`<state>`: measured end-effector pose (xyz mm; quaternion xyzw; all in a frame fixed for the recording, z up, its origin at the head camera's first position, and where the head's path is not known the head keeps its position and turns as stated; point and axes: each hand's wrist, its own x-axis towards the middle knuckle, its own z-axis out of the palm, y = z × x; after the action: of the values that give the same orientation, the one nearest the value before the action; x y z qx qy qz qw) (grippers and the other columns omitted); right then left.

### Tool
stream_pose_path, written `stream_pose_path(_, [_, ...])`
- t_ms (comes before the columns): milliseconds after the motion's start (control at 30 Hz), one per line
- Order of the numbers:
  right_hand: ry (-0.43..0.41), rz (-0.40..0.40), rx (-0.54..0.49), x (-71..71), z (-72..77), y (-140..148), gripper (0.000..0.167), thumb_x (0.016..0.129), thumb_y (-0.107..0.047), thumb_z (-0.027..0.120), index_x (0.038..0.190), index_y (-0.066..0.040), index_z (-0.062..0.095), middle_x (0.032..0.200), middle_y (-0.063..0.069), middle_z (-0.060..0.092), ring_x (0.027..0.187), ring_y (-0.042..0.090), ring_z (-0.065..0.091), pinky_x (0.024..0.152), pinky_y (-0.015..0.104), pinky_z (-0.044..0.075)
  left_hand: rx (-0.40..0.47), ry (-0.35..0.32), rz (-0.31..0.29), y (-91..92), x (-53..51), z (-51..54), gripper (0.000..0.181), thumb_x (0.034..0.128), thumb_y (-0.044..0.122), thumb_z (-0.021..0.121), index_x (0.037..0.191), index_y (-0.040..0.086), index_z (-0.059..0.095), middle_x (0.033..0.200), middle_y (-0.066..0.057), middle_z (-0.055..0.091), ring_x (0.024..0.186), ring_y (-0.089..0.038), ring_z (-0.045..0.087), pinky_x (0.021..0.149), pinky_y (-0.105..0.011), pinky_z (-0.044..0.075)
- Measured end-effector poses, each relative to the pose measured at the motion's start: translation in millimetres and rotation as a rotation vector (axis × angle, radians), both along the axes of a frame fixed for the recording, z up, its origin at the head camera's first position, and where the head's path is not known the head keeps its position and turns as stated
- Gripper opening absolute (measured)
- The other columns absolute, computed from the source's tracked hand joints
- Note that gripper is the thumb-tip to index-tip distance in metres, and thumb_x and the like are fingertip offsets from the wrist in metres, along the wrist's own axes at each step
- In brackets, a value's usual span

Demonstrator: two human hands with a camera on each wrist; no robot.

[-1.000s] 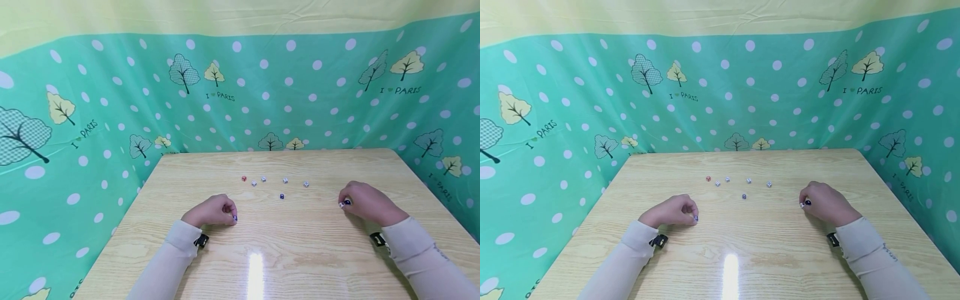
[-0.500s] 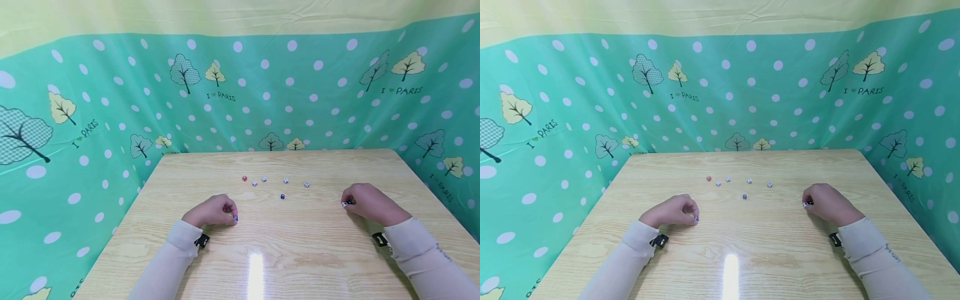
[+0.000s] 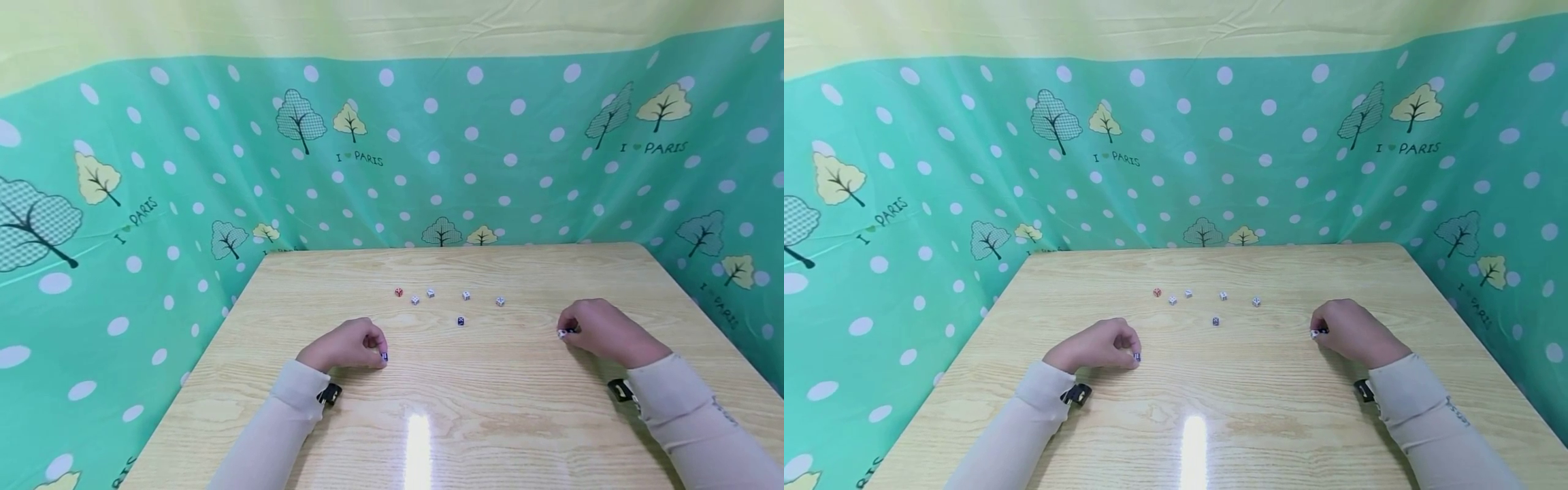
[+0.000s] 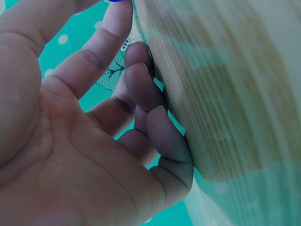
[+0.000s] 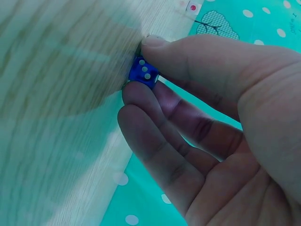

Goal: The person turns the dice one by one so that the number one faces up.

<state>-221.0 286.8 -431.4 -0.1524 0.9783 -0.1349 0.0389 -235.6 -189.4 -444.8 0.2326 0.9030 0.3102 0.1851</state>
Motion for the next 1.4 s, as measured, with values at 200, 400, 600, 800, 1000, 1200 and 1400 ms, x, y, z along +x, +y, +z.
stream_pose_path(200, [-0.005, 0.009, -0.008, -0.2, 0.3, 0.1, 0.009, 0.084, -0.007, 0.081, 0.083, -0.013, 0.075, 0.081, -0.003, 0.069, 0.073, 0.015, 0.056, 0.068, 0.038, 0.051, 0.000, -0.002, -0.004, -1.1, -0.2, -1.4, 0.015, 0.0824, 0.016, 0.086, 0.079, 0.019, 0.072, 0.082, 0.000, 0.060, 0.082, -0.018, 0.051, 0.069, -0.032, 0.044])
stream_pose_path(400, [-0.012, 0.009, 0.001, 0.4, 0.5, -0.2, 0.010, 0.084, -0.006, 0.081, 0.084, -0.014, 0.074, 0.081, -0.003, 0.068, 0.074, 0.015, 0.056, 0.068, 0.037, 0.050, -0.001, 0.000, -0.001, -0.6, 0.1, -1.5, 0.015, 0.0834, 0.016, 0.086, 0.079, 0.020, 0.072, 0.081, 0.000, 0.060, 0.080, -0.018, 0.051, 0.068, -0.032, 0.044])
stream_pose_path(600, [-0.017, 0.015, 0.017, 3.0, 5.1, -0.2, 0.009, 0.083, -0.008, 0.082, 0.088, -0.011, 0.074, 0.085, -0.001, 0.069, 0.077, 0.017, 0.059, 0.071, 0.040, 0.053, 0.011, -0.003, -0.006, 0.2, 0.1, -3.6, 0.014, 0.0833, 0.015, 0.085, 0.079, 0.018, 0.072, 0.078, 0.001, 0.060, 0.078, -0.017, 0.051, 0.067, -0.031, 0.044])
stream_pose_path(800, [0.004, 0.032, 0.017, 0.0, 13.4, -7.4, 0.026, 0.083, -0.018, 0.085, 0.103, -0.004, 0.076, 0.099, 0.008, 0.074, 0.092, 0.027, 0.069, 0.081, 0.050, 0.057, -0.002, -0.001, 0.004, 0.0, -1.8, -5.1, 0.014, 0.0828, 0.016, 0.086, 0.079, 0.020, 0.072, 0.082, 0.001, 0.060, 0.080, -0.016, 0.052, 0.068, -0.030, 0.045])
stream_pose_path(1000, [0.042, 0.069, -0.002, -9.6, 14.4, -28.8, 0.025, 0.085, -0.019, 0.081, 0.105, -0.004, 0.076, 0.099, 0.007, 0.074, 0.091, 0.025, 0.069, 0.082, 0.049, 0.057, -0.020, 0.007, 0.008, -0.2, -3.5, -1.7, 0.015, 0.0828, 0.017, 0.086, 0.079, 0.021, 0.072, 0.085, 0.000, 0.060, 0.083, -0.018, 0.052, 0.070, -0.032, 0.045])
stream_pose_path(1200, [0.022, 0.118, -0.021, -16.1, 3.3, -61.4, 0.017, 0.086, -0.017, 0.080, 0.100, -0.008, 0.077, 0.093, 0.000, 0.073, 0.084, 0.015, 0.064, 0.080, 0.042, 0.056, -0.013, 0.008, 0.002, 0.1, -2.7, -1.4, 0.015, 0.0827, 0.016, 0.086, 0.080, 0.019, 0.072, 0.086, -0.001, 0.060, 0.083, -0.018, 0.052, 0.070, -0.032, 0.044])
stream_pose_path(1400, [0.070, 0.120, -0.019, -19.1, -2.2, -89.1, 0.014, 0.084, -0.014, 0.082, 0.096, -0.009, 0.076, 0.084, -0.002, 0.067, 0.074, 0.013, 0.055, 0.074, 0.036, 0.053, -0.014, 0.007, 0.009, -0.4, -2.0, -3.3, 0.015, 0.0828, 0.018, 0.086, 0.079, 0.020, 0.072, 0.086, 0.000, 0.060, 0.083, -0.018, 0.052, 0.069, -0.032, 0.044])
